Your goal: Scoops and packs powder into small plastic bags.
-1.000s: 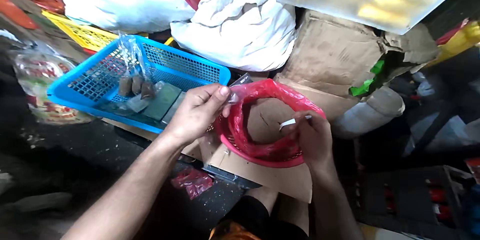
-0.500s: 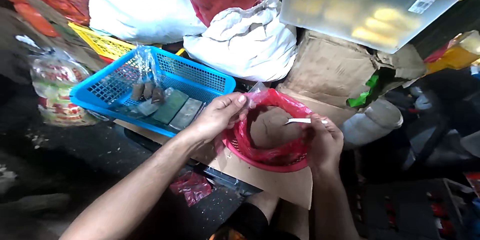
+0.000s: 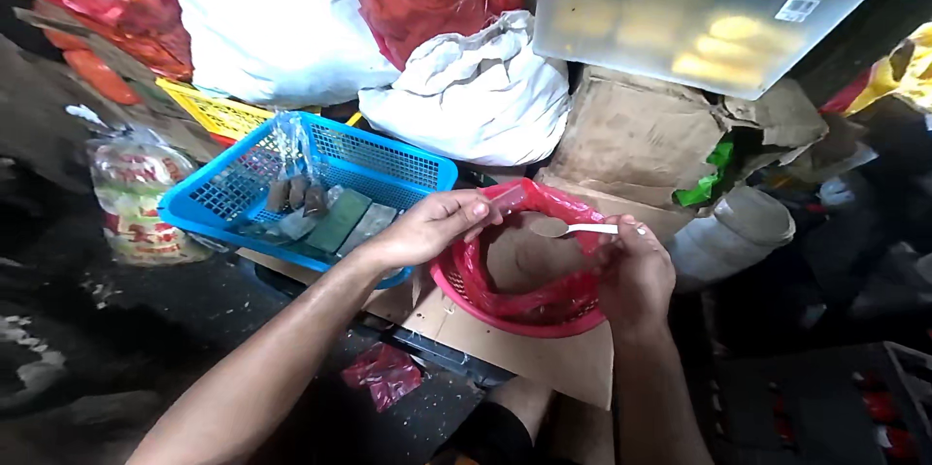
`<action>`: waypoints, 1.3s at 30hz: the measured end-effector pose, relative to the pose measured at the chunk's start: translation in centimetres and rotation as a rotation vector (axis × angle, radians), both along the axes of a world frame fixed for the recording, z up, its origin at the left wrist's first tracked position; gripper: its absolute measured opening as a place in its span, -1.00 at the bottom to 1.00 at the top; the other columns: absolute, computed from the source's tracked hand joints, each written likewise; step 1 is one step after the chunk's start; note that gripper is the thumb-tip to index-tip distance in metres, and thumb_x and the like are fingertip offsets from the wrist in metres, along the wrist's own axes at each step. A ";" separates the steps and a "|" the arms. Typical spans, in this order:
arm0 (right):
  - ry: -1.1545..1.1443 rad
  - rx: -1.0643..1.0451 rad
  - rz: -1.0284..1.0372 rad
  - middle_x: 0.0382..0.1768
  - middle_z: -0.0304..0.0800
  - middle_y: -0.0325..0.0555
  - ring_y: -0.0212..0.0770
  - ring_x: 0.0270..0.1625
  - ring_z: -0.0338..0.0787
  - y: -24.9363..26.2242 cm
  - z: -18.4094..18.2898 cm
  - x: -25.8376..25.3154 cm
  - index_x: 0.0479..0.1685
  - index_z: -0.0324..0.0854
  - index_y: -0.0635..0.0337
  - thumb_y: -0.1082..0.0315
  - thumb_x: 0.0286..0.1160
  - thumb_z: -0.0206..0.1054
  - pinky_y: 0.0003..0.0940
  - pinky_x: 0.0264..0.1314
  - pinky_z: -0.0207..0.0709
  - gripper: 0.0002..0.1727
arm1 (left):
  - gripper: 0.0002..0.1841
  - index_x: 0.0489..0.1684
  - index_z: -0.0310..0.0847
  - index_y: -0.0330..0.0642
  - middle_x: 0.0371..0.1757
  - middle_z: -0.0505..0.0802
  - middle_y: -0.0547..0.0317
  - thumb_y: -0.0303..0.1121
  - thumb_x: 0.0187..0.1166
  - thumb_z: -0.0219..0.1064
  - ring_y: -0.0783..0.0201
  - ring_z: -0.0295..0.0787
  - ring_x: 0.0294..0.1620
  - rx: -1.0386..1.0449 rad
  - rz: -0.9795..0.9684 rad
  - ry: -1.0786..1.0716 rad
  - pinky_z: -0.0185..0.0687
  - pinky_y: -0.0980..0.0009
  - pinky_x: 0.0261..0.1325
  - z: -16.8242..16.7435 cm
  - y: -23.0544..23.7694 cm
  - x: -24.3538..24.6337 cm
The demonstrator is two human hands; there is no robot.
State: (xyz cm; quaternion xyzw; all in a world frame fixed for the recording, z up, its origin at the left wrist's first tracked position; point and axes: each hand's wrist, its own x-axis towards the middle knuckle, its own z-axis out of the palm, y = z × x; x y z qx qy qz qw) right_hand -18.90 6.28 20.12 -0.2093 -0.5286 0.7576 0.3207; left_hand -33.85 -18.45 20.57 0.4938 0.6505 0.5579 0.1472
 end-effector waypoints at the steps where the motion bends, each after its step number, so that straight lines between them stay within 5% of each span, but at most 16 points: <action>1: 0.018 -0.016 0.006 -0.56 0.66 -0.21 -0.38 -0.68 0.50 0.0 0.5 0.0 -0.13 0.67 0.10 0.12 0.86 0.06 -0.49 -0.67 0.41 -0.66 | -0.64 -0.01 0.73 -0.20 -0.42 0.68 0.24 -0.23 0.88 -0.02 0.39 0.52 -0.48 -0.014 -0.008 0.060 0.48 0.49 -0.41 0.0 0.1 -0.3; 10: 0.164 0.030 0.107 -0.48 0.63 -0.28 -0.44 -0.67 0.47 0.6 4.6 -0.3 -0.08 0.61 0.03 0.06 0.86 0.06 -0.58 -0.66 0.37 -0.69 | -0.67 -0.10 0.74 -0.13 -0.30 0.77 0.27 -0.21 0.85 0.05 0.42 0.61 -0.42 -0.072 -0.016 0.177 0.57 0.50 -0.37 0.6 0.3 -0.1; 21: 0.128 0.019 0.123 -0.54 0.63 -0.26 -0.42 -0.70 0.45 1.2 3.6 -0.4 -0.12 0.62 0.04 0.05 0.86 0.04 -0.57 -0.70 0.36 -0.66 | -0.84 -0.11 0.71 -0.14 -0.33 0.78 0.23 -0.25 0.71 0.31 0.36 0.70 -0.33 -0.057 0.028 0.076 0.68 0.43 -0.27 1.1 1.5 0.1; 24: 0.120 0.015 0.101 -0.52 0.62 -0.29 -0.44 -0.69 0.45 1.7 3.2 -0.2 -0.09 0.64 0.01 0.04 0.85 0.06 -0.57 -0.68 0.34 -0.67 | -0.89 -0.13 0.71 -0.18 -0.44 0.73 0.16 -0.35 0.67 0.35 0.34 0.60 -0.48 -0.025 0.084 -0.040 0.54 0.47 -0.44 1.4 1.6 0.7; 27: 0.133 0.009 0.082 -0.55 0.63 -0.29 -0.45 -0.71 0.43 2.2 3.0 0.2 -0.09 0.64 0.01 0.05 0.87 0.03 -0.58 -0.70 0.31 -0.66 | -0.87 -0.22 0.74 -0.18 -0.58 0.63 0.18 -0.33 0.67 0.37 0.40 0.37 -0.70 -0.002 0.133 -0.109 0.19 0.57 -0.69 1.6 1.6 1.1; 32: 0.165 -0.024 0.069 -0.56 0.62 -0.27 -0.44 -0.70 0.44 2.4 3.1 0.8 -0.12 0.65 0.01 0.06 0.86 0.04 -0.57 -0.68 0.34 -0.66 | -0.73 -0.33 0.75 -0.23 -0.59 0.64 0.15 -0.30 0.76 0.26 0.40 0.34 -0.72 -0.007 0.101 -0.125 0.15 0.58 -0.72 2.0 1.8 1.3; 39: 0.231 -0.037 0.114 -0.53 0.59 -0.29 -0.45 -0.69 0.44 2.4 3.6 1.1 -0.09 0.63 0.00 0.06 0.89 -0.03 -0.59 -0.69 0.33 -0.64 | -0.69 -0.12 0.80 -0.23 -0.53 0.64 0.19 -0.28 0.83 0.12 0.44 0.36 -0.65 -0.016 -0.030 -0.176 0.21 0.59 -0.64 1.9 1.7 1.4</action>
